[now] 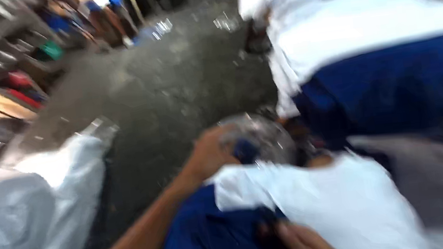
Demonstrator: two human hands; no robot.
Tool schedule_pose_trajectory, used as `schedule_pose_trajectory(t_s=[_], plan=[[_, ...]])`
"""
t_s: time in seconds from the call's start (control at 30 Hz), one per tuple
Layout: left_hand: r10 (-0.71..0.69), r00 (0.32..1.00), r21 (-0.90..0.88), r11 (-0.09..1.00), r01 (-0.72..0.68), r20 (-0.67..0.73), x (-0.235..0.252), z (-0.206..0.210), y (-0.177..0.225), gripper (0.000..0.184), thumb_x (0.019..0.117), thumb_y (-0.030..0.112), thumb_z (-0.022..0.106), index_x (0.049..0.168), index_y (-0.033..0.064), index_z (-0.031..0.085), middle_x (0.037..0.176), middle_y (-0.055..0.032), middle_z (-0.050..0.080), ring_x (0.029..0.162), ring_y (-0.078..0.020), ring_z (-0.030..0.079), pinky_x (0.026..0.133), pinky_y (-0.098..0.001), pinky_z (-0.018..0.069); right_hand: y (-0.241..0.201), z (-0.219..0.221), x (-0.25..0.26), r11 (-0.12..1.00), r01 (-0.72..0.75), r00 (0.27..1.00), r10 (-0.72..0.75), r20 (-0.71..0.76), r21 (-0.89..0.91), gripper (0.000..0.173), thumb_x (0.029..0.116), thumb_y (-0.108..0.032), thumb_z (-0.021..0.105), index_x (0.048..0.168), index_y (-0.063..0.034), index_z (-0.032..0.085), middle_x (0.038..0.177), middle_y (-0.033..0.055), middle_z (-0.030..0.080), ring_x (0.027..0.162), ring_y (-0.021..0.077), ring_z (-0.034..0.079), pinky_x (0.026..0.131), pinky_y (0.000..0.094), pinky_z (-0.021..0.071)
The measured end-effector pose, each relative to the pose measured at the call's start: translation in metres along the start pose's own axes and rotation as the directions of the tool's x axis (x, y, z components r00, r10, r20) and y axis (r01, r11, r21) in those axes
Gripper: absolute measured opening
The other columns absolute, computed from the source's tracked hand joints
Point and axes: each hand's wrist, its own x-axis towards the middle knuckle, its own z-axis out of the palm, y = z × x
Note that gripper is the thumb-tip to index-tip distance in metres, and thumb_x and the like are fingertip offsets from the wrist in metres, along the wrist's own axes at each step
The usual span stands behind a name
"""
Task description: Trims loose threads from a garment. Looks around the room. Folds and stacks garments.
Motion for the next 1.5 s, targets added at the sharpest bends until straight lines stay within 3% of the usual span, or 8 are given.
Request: schedule_pose_trajectory(t_s=[0.27,0.4,0.63,0.8,0.97,1.13,1.33,1.5], plan=[[0.173,0.981,0.014,0.984,-0.175,0.082,-0.144,0.021,-0.009,0.033,0.0978,0.044,0.064,0.107,0.0141,0.074,0.102,-0.0007,0.068,0.092,-0.0094,0.065,0.077,-0.0290,0.0569,0.008,0.000,0.008,0.999,-0.043,0.999,0.044,-0.028,0.030,0.019,0.0981,-0.020,0.064,0.115,-0.0126,0.070,0.106,-0.0053,0.072,0.094,-0.0003,0.066,0.083,0.0196,0.0555],[0.200,0.976,0.154,0.965,-0.212,0.088,-0.167,0.054,-0.026,0.032,0.1033,0.039,0.054,0.100,0.0154,0.075,0.102,-0.0017,0.069,0.098,-0.0172,0.065,0.083,-0.0400,0.0521,0.009,0.001,0.006,0.997,-0.076,0.989,0.078,-0.124,0.015,0.009,0.0950,-0.025,0.068,0.102,-0.0204,0.070,0.086,-0.0092,0.071,0.074,0.0012,0.065,0.064,0.0197,0.0538],[-0.010,0.985,0.140,0.990,0.034,-0.171,-0.190,-0.016,-0.035,0.030,0.1054,0.033,0.053,0.098,0.0108,0.072,0.089,0.0027,0.069,0.080,-0.0007,0.064,0.072,-0.0225,0.0552,0.007,0.002,0.003,0.980,0.000,0.903,0.085,-0.421,0.197,0.022,0.0912,-0.021,0.072,0.113,-0.0212,0.068,0.074,-0.0028,0.063,0.050,0.0066,0.049,0.046,0.0219,0.0429],[-0.196,0.807,0.245,0.890,0.385,-0.557,-0.204,-0.069,-0.031,0.034,0.1042,0.020,0.054,0.104,-0.0134,0.062,0.086,-0.0106,0.060,0.073,-0.0014,0.053,0.067,-0.0200,0.0463,0.006,0.004,0.004,0.943,-0.019,0.898,0.161,-0.409,0.331,0.014,0.0986,-0.020,0.063,0.112,-0.0154,0.066,0.060,-0.0005,0.046,0.044,0.0063,0.039,0.043,0.0205,0.0361],[0.130,0.972,0.332,0.942,-0.059,-0.198,-0.178,-0.005,-0.004,0.029,0.1026,0.028,0.056,0.102,0.0071,0.076,0.092,-0.0062,0.071,0.084,-0.0144,0.069,0.074,-0.0353,0.0593,0.005,0.005,0.004,0.943,-0.017,0.911,0.152,-0.384,0.332,0.013,0.0992,-0.025,0.062,0.102,-0.0146,0.068,0.057,-0.0016,0.045,0.043,0.0057,0.038,0.042,0.0204,0.0346],[0.354,0.894,0.259,0.868,-0.424,0.274,-0.151,0.059,0.007,0.021,0.0943,0.008,0.062,0.108,0.0164,0.075,0.092,-0.0068,0.068,0.085,-0.0262,0.068,0.070,-0.0440,0.0571,-0.003,-0.002,-0.015,0.994,0.015,0.944,-0.050,-0.327,-0.108,0.020,0.0992,-0.035,0.061,0.097,-0.0162,0.070,0.071,-0.0086,0.061,0.056,-0.0017,0.052,0.051,0.0166,0.0438],[0.260,0.959,0.238,0.930,-0.281,0.114,-0.144,0.043,-0.008,0.024,0.1014,0.027,0.056,0.104,0.0139,0.076,0.095,0.0005,0.069,0.090,-0.0138,0.068,0.079,-0.0344,0.0580,-0.023,0.003,-0.031,0.835,0.050,0.997,-0.005,0.082,-0.548,0.021,0.0883,-0.024,0.075,0.103,-0.0085,0.075,0.107,0.0137,0.069,0.089,0.0310,0.070,0.071,0.0546,0.0575],[0.207,0.970,-0.126,0.973,-0.192,0.125,-0.145,0.027,-0.010,0.023,0.1023,0.031,0.060,0.106,0.0138,0.075,0.096,0.0061,0.070,0.087,-0.0003,0.065,0.078,-0.0186,0.0556,-0.012,0.005,-0.023,0.818,0.370,0.905,-0.424,-0.028,-0.440,0.014,0.0966,-0.026,0.066,0.098,-0.0141,0.073,0.094,0.0028,0.067,0.083,0.0066,0.063,0.071,0.0198,0.0546]])
